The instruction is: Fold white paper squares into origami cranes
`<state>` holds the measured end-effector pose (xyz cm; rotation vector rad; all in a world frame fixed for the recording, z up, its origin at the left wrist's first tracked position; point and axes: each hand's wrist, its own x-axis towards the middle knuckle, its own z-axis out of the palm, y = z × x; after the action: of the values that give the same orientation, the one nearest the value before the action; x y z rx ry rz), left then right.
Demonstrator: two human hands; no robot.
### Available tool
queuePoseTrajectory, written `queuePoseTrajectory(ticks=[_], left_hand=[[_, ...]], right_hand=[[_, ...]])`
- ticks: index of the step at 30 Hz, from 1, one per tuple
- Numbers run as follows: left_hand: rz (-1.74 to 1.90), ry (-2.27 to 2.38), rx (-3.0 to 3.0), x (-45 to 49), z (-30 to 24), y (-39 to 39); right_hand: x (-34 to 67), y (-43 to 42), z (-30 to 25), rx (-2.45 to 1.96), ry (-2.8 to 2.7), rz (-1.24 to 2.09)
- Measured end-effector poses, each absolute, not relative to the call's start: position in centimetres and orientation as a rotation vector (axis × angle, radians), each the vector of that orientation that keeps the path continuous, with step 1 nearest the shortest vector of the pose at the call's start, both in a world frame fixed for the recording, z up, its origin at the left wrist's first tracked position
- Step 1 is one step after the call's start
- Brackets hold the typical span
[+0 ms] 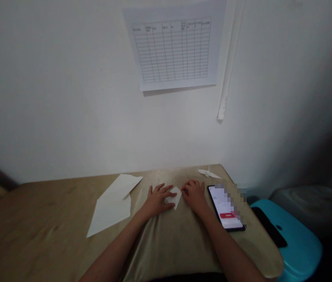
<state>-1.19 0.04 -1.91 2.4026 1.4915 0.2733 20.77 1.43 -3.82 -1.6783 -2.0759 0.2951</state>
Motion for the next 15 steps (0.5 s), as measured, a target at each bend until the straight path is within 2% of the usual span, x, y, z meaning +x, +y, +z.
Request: queuePoseTrajectory(ticks=[15], left_hand=[[0.217, 1.548, 2.376, -1.47, -1.75, 0.31]], right_hand=[[21.1, 0.87, -3.54, -1.644, -2.119, 0.378]])
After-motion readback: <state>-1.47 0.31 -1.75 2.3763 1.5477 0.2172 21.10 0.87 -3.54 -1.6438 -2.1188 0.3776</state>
